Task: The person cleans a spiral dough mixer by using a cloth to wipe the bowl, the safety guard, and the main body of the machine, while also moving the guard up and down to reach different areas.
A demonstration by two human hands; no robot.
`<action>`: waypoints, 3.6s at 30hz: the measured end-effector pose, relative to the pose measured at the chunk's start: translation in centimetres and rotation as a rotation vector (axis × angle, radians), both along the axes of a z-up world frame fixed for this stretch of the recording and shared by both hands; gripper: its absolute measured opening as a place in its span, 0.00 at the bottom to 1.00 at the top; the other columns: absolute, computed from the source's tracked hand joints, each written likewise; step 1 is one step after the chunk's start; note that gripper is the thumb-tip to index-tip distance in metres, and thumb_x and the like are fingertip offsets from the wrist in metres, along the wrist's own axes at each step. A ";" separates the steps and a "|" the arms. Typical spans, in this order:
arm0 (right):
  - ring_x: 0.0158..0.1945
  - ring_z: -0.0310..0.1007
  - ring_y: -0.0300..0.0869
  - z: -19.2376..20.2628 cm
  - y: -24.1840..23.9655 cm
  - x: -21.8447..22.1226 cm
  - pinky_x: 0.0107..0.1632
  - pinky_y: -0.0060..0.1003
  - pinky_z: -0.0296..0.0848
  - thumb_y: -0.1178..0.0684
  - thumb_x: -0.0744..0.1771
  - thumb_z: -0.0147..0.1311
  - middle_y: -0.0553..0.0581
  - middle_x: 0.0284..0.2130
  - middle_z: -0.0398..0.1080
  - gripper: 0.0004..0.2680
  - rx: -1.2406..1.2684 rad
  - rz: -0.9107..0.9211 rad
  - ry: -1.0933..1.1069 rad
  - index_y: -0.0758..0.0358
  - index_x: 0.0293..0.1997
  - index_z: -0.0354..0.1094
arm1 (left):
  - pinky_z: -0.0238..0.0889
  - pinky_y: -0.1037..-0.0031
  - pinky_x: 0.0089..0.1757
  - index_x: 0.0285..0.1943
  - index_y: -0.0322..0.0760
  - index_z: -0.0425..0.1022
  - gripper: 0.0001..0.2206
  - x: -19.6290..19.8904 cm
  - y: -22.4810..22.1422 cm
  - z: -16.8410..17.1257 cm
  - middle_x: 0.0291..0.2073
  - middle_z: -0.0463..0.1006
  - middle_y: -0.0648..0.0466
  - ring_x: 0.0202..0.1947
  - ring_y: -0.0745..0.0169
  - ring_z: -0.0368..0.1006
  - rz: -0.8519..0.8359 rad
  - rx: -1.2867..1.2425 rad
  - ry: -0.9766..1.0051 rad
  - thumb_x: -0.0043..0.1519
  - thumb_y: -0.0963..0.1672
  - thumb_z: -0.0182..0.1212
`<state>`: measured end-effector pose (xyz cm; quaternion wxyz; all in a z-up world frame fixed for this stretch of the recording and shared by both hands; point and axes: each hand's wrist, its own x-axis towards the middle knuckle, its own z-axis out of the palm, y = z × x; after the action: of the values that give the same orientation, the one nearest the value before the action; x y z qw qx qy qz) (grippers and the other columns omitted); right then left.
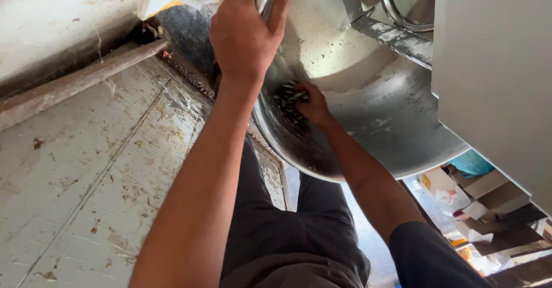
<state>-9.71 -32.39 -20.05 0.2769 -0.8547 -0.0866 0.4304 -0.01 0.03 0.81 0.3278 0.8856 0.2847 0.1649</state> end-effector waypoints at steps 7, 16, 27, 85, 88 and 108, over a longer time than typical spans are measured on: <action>0.60 0.71 0.55 5.0 -5.1 9.2 0.63 0.48 0.71 0.68 0.60 0.56 0.62 0.55 0.70 0.21 0.205 -0.152 -0.570 0.60 0.60 0.70 | 0.71 0.60 0.32 0.41 0.35 0.76 0.20 0.3 0.2 1.5 0.29 0.79 0.47 0.28 0.48 0.78 0.024 -0.064 0.069 0.69 0.55 0.60; 0.60 0.69 0.55 -9.5 -5.1 25.3 0.62 0.49 0.69 0.55 0.59 0.64 0.62 0.58 0.68 0.24 -0.588 -0.374 -0.682 0.62 0.63 0.64 | 0.75 0.63 0.34 0.51 0.38 0.75 0.12 -0.4 -0.2 -0.7 0.34 0.82 0.49 0.31 0.48 0.81 0.005 -0.024 -0.090 0.69 0.48 0.67; 0.58 0.67 0.56 1.2 -5.0 12.3 0.62 0.48 0.69 0.68 0.57 0.53 0.65 0.59 0.70 0.26 0.001 0.081 -0.677 0.63 0.63 0.70 | 0.74 0.57 0.36 0.48 0.38 0.76 0.10 0.2 0.5 1.5 0.34 0.83 0.46 0.33 0.42 0.81 0.002 -0.066 -0.042 0.67 0.47 0.69; 0.71 0.52 0.55 12.2 -2.8 6.9 0.68 0.61 0.53 0.32 0.68 0.39 0.46 0.72 0.51 0.21 -0.306 0.739 0.394 0.36 0.69 0.60 | 0.71 0.55 0.50 0.70 0.27 0.60 0.34 -4.5 -2.6 3.2 0.50 0.80 0.36 0.50 0.37 0.79 0.024 -0.150 0.138 0.70 0.60 0.49; 0.67 0.66 0.51 18.5 -4.3 8.8 0.67 0.54 0.63 0.33 0.67 0.45 0.51 0.66 0.66 0.20 -0.335 0.717 0.468 0.40 0.65 0.70 | 0.58 0.54 0.61 0.76 0.21 0.50 0.38 -11.8 -6.1 4.3 0.67 0.65 0.26 0.66 0.30 0.64 0.004 -0.217 0.143 0.74 0.59 0.48; 0.55 0.73 0.51 55.7 -38.7 13.3 0.63 0.49 0.70 0.47 0.70 0.53 0.63 0.49 0.73 0.13 0.370 -0.899 -0.280 0.62 0.58 0.66 | 0.74 0.70 0.39 0.60 0.35 0.73 0.23 -19.1 -16.5 9.5 0.42 0.82 0.48 0.38 0.61 0.80 -0.438 -0.615 0.399 0.69 0.56 0.50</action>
<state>3.60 -71.08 35.64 0.5675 -0.7935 0.1790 0.1274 -19.14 -16.46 10.35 0.5424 0.8008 0.1836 -0.1756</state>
